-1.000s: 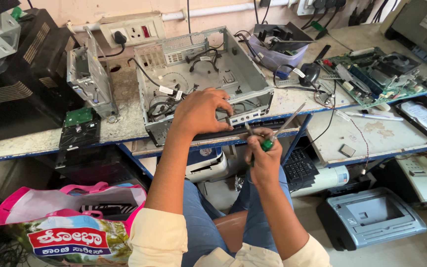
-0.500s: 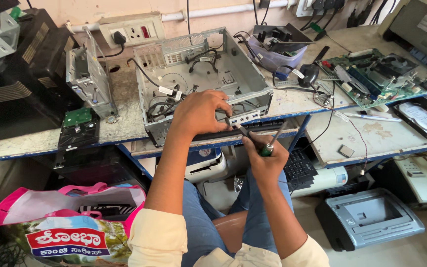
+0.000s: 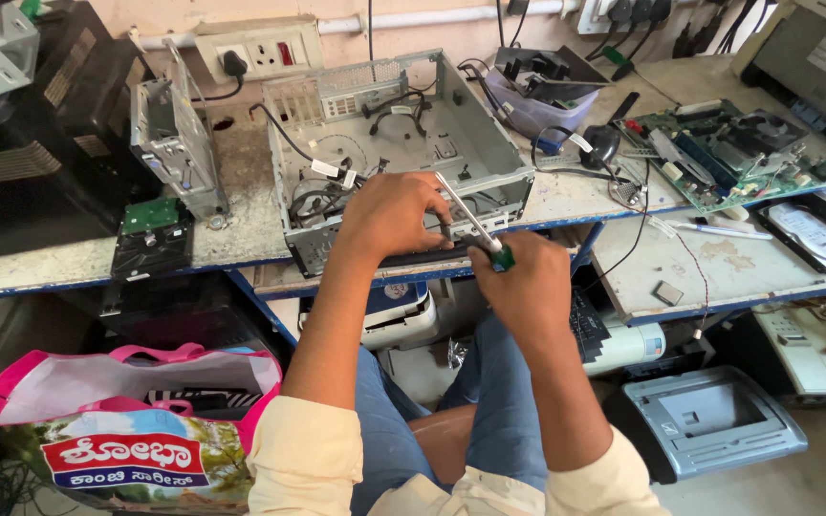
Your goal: The person works on an open desktop computer case, using a screwdriver to remove screws from the rear panel and then manipulating internal cables and components by hand. The person also handles a hard drive and other parts on the workbench.
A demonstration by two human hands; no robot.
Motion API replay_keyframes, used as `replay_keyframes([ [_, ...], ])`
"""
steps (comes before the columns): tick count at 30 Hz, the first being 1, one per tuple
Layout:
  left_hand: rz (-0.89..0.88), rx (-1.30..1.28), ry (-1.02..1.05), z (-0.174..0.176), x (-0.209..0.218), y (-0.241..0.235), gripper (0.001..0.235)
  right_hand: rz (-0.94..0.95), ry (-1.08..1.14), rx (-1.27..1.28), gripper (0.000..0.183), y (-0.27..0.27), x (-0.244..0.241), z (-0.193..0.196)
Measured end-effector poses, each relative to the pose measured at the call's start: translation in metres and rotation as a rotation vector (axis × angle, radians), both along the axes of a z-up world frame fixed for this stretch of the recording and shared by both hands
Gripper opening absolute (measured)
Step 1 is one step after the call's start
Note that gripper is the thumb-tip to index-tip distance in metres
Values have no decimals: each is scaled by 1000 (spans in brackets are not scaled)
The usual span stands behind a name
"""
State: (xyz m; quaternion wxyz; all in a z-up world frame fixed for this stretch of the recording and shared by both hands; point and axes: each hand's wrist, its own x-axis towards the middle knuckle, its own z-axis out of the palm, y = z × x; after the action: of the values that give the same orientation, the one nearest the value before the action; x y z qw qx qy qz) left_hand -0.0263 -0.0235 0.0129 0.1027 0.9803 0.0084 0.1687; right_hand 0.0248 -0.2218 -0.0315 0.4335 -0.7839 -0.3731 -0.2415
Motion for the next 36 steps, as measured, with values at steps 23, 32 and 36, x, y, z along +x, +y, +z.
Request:
replay_keyframes([
  [23, 2, 51, -39, 10, -8, -8, 33, 33, -130, 133, 16, 23, -8, -11],
  [32, 18, 13, 14, -12, 15, 10, 32, -2, -164, -47, 11, 38, 14, -20],
  [36, 35, -13, -75, -4, 9, 5, 32, 17, -146, -40, 14, 39, 17, -13],
])
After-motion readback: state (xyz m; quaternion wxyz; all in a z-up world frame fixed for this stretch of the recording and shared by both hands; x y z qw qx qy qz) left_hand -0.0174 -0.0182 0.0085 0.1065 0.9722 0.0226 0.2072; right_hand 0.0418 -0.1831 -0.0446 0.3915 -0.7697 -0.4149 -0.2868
